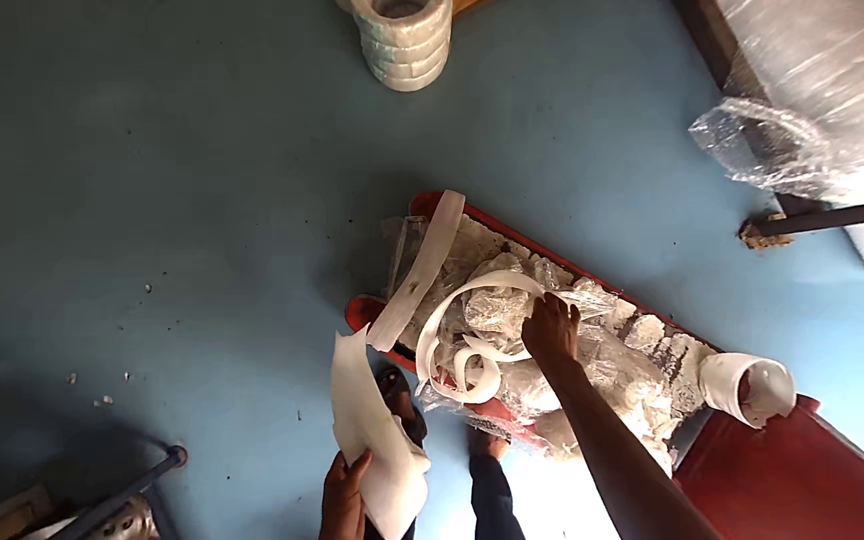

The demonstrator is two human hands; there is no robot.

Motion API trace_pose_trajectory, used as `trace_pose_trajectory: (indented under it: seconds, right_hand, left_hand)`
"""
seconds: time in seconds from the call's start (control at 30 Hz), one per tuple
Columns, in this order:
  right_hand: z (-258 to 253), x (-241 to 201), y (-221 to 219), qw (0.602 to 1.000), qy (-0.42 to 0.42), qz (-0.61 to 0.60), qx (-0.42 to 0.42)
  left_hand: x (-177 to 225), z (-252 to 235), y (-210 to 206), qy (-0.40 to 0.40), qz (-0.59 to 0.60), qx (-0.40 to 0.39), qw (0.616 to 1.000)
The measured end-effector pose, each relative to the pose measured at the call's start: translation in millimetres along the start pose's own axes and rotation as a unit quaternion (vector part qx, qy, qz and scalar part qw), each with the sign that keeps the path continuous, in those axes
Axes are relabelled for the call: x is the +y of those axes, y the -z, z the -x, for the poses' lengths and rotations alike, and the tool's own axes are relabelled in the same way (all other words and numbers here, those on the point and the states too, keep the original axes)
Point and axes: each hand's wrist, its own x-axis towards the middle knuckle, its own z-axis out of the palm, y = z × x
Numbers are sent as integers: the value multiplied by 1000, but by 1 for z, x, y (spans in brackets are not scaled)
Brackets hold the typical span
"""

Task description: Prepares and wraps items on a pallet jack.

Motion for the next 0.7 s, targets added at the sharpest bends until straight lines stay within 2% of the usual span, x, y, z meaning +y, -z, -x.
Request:
trace_pose_trajectory:
  seconds: [0.07, 0.13, 0.23, 0.3, 0.37, 0.47, 0.6, 0.67, 0.7]
  right_hand:
    - [38, -23, 20, 998, 14, -9, 55]
    - [89, -54, 36, 998, 35, -19, 49]
    - [169, -100, 16, 991, 120, -7, 49]
    - [217, -127, 0, 983, 183, -15, 3]
    - [246, -147, -9, 968, 246, -9, -55]
    - [259, -169, -30, 940, 325, 22, -98]
    - [252, -191, -60, 906, 405, -15, -124]
    - [247, -201, -69, 881, 441, -24, -167]
    - [240, -205, -70, 858, 459, -46, -224]
  left_hand:
    - [0, -7, -11, -6, -31, 1, 999]
    - [0, -10, -26, -3, -48, -11, 999]
    - [6, -13, -49, 3, -27, -26, 999]
    - [18, -14, -59, -3, 1, -21, 1000]
    - [29, -15, -56, -15, -24, -14, 999]
    - [36, -17, -32, -11, -103, -50, 993]
    - [31, -26, 5, -6, -133, -104, 986]
    - [36, -37, 17, 10, -167, -85, 982]
    - [37, -44, 24, 11, -181, -71, 981]
